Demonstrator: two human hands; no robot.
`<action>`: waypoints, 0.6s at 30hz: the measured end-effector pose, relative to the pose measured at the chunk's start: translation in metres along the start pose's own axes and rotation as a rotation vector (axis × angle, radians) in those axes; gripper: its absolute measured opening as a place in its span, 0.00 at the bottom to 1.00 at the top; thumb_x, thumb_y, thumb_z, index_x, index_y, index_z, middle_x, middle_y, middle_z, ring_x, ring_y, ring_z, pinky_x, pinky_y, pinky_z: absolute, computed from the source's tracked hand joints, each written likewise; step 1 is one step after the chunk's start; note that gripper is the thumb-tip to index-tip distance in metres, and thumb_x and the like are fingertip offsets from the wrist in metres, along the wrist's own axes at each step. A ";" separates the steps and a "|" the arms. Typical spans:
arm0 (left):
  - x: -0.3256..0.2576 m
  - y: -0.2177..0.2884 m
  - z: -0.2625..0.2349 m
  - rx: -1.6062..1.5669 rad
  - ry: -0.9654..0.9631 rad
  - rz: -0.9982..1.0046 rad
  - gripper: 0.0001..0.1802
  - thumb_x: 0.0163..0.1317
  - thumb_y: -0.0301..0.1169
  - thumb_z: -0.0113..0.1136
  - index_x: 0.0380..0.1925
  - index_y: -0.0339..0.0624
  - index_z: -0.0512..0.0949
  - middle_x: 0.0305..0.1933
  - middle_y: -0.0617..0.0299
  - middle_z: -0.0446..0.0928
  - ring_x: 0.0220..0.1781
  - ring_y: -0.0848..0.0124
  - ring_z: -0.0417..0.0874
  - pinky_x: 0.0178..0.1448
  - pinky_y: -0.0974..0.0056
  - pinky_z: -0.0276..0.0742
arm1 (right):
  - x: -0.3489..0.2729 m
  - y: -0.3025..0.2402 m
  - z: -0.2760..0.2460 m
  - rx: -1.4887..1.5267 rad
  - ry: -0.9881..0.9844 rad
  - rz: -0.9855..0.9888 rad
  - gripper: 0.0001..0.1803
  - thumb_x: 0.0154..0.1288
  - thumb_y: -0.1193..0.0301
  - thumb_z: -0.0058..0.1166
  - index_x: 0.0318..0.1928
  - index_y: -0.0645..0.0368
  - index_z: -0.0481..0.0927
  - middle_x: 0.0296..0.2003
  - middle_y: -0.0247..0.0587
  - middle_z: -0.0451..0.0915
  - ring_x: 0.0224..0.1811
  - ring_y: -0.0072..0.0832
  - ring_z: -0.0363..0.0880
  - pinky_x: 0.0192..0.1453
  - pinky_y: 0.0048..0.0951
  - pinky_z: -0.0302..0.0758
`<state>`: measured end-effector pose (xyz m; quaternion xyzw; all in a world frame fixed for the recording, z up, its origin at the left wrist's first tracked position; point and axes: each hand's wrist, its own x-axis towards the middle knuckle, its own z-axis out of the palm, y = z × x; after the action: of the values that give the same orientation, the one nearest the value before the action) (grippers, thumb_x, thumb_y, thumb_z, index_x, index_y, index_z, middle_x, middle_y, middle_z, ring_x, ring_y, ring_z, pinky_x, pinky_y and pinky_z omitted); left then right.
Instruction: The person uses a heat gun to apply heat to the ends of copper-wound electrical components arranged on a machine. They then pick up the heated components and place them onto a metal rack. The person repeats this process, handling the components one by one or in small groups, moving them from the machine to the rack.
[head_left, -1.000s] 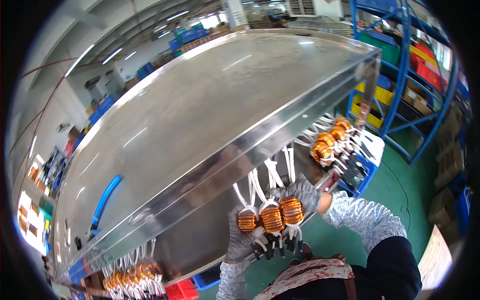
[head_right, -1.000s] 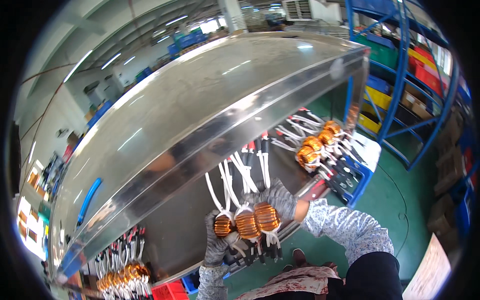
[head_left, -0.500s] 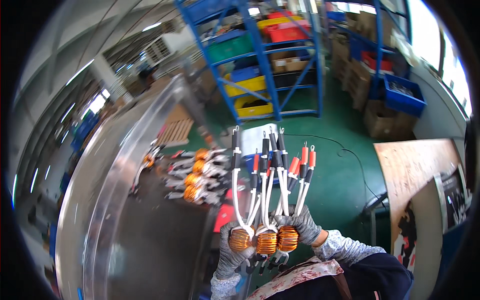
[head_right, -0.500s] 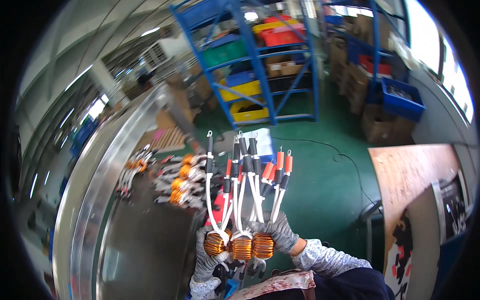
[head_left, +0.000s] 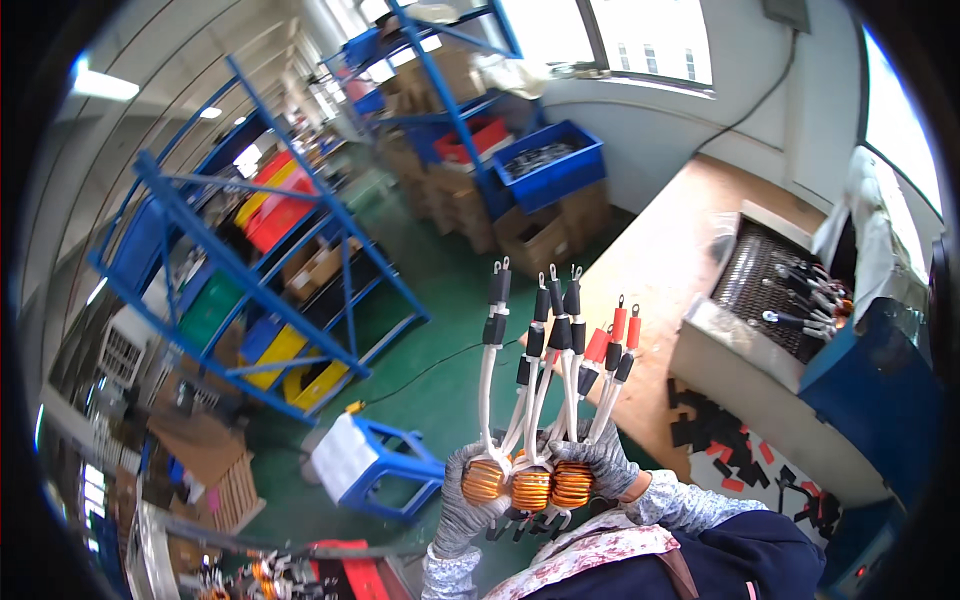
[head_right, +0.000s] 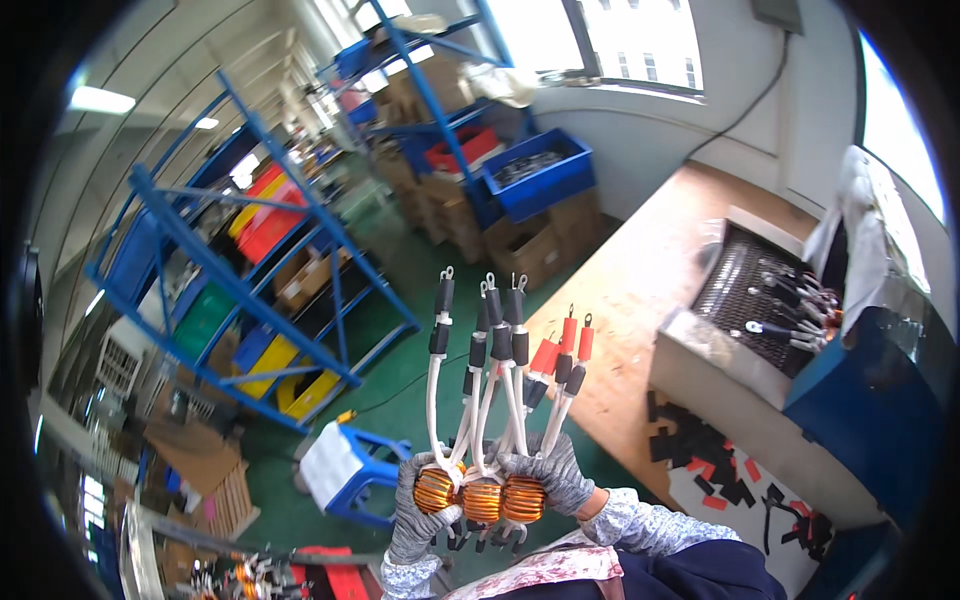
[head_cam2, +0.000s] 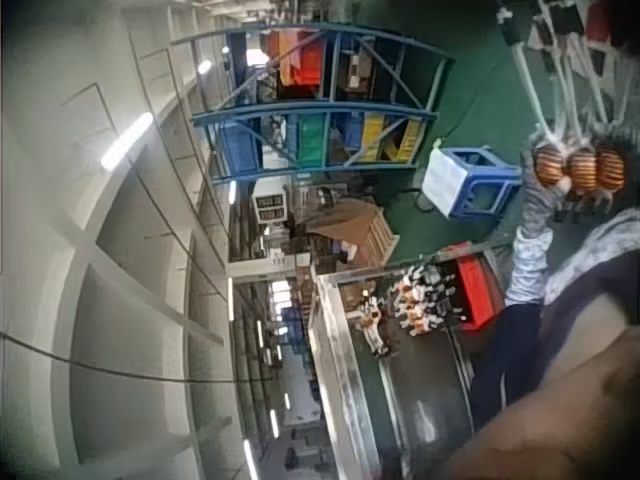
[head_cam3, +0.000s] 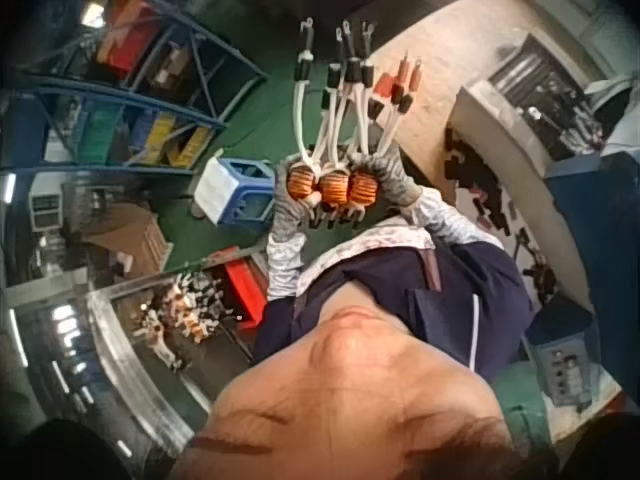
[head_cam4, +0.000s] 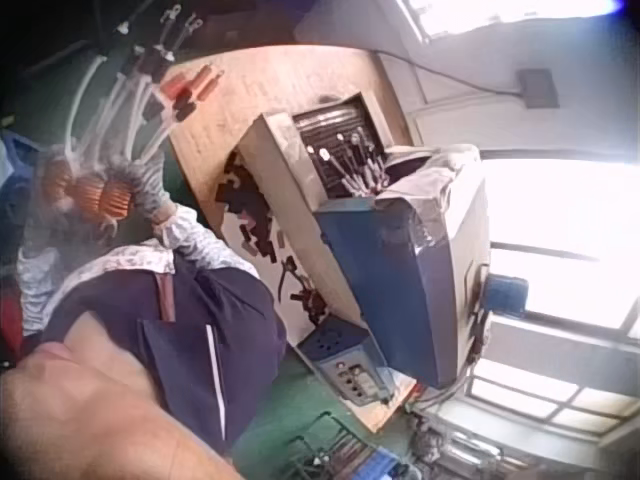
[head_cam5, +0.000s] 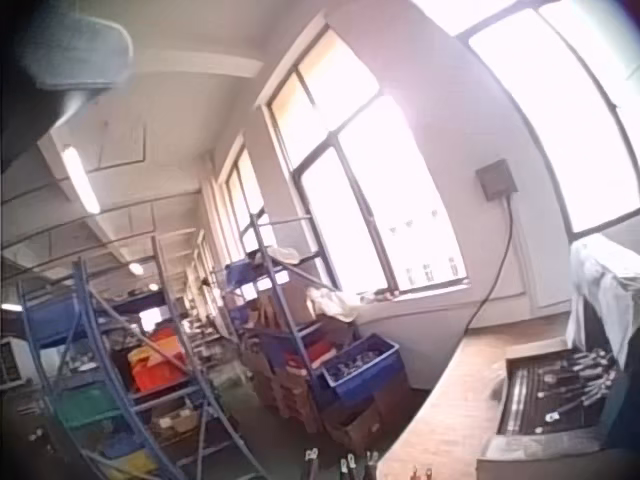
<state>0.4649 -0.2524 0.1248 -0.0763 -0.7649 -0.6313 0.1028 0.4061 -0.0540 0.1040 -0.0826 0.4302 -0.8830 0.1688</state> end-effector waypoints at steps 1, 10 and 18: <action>0.021 -0.002 0.011 -0.010 -0.049 0.012 0.37 0.38 0.21 0.71 0.50 0.40 0.64 0.46 0.58 0.72 0.47 0.70 0.76 0.52 0.66 0.74 | 0.005 -0.010 -0.012 -0.004 0.045 -0.017 0.14 0.52 0.69 0.64 0.37 0.65 0.79 0.32 0.36 0.81 0.32 0.19 0.77 0.37 0.22 0.75; 0.184 -0.027 0.111 -0.096 -0.519 0.050 0.41 0.36 0.35 0.72 0.52 0.40 0.63 0.50 0.59 0.69 0.53 0.68 0.72 0.58 0.64 0.70 | 0.034 -0.067 -0.111 0.156 0.462 -0.316 0.12 0.51 0.71 0.65 0.35 0.62 0.78 0.30 0.35 0.79 0.30 0.20 0.77 0.33 0.22 0.75; 0.327 -0.038 0.226 -0.228 -0.941 0.051 0.37 0.41 0.23 0.65 0.55 0.41 0.63 0.51 0.57 0.69 0.53 0.68 0.72 0.56 0.66 0.71 | 0.079 -0.113 -0.194 0.268 0.743 -0.502 0.16 0.54 0.73 0.61 0.44 0.61 0.76 0.34 0.34 0.79 0.33 0.23 0.78 0.36 0.24 0.77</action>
<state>0.1252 -0.0424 0.1308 -0.3832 -0.6521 -0.6053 -0.2478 0.2507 0.1241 0.0737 0.1600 0.3105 -0.9140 -0.2062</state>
